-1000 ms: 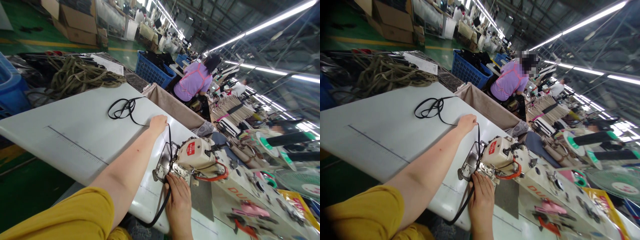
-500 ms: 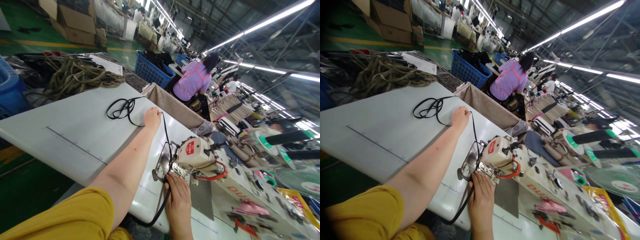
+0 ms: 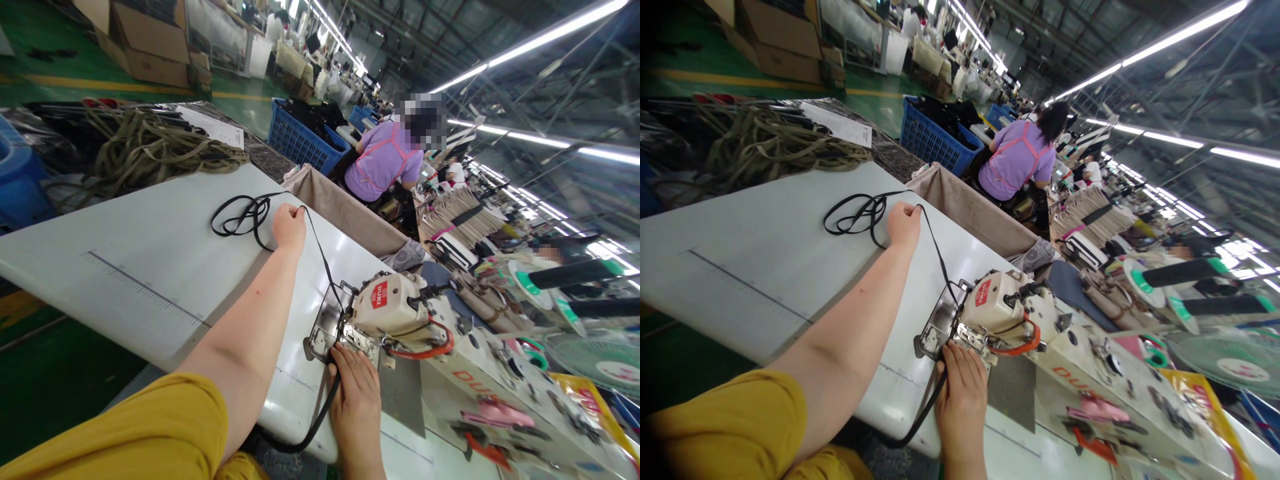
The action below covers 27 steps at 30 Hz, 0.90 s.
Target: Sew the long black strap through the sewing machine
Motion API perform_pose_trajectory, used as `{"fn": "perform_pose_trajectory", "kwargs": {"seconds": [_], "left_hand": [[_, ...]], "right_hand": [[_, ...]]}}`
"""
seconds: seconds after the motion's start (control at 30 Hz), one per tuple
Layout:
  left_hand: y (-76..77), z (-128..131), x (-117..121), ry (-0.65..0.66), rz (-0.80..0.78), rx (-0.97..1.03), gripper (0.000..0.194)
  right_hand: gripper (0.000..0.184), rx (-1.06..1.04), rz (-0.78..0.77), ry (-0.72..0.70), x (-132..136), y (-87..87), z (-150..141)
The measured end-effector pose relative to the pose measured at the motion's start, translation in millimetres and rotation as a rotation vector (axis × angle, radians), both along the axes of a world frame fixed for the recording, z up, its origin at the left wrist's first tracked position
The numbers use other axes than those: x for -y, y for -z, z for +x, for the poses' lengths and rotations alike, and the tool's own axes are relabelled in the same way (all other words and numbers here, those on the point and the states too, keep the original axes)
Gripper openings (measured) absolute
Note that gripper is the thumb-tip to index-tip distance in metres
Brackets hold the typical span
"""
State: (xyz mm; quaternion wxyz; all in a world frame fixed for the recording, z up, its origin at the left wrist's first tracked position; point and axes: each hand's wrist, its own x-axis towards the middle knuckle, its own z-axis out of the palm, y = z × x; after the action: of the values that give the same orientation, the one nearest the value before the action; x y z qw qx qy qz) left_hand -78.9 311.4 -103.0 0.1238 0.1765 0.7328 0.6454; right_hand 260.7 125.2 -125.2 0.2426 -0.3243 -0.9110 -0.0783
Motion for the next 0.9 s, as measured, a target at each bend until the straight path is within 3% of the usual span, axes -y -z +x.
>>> {"fn": "perform_pose_trajectory", "kwargs": {"seconds": [0.27, 0.43, 0.53, 0.63, 0.77, 0.83, 0.9], "left_hand": [[20.6, -14, -12, -0.175, 0.178, 0.352, 0.019], [15.5, -17, -16, -0.22, 0.484, 0.623, 0.013], [10.3, -20, -15, -0.277, 0.613, 0.662, 0.014], [9.0, -25, -13, -0.304, 0.593, 0.565, 0.014], [9.9, -20, -12, -0.29, 0.302, 0.195, 0.018], [8.5, -8, -12, -0.189, 0.149, -0.016, 0.024], [6.0, 12, -12, 0.057, 0.046, -0.224, 0.027]], "right_hand": [[0.029, -0.015, 0.017, -0.005, -1, -1.0, -2], [0.029, -0.018, 0.02, 0.0, 0, 0.4, -1], [0.03, -0.008, 0.019, -0.001, 0, 1.6, 0], [0.029, 0.0, 0.018, 0.001, 0, 1.5, 0], [0.028, -0.004, 0.024, 0.004, 0, -0.3, -1], [0.028, -0.007, 0.021, -0.002, 0, -0.7, -2], [0.029, -0.009, 0.02, -0.005, 0, -0.4, -2]]}}
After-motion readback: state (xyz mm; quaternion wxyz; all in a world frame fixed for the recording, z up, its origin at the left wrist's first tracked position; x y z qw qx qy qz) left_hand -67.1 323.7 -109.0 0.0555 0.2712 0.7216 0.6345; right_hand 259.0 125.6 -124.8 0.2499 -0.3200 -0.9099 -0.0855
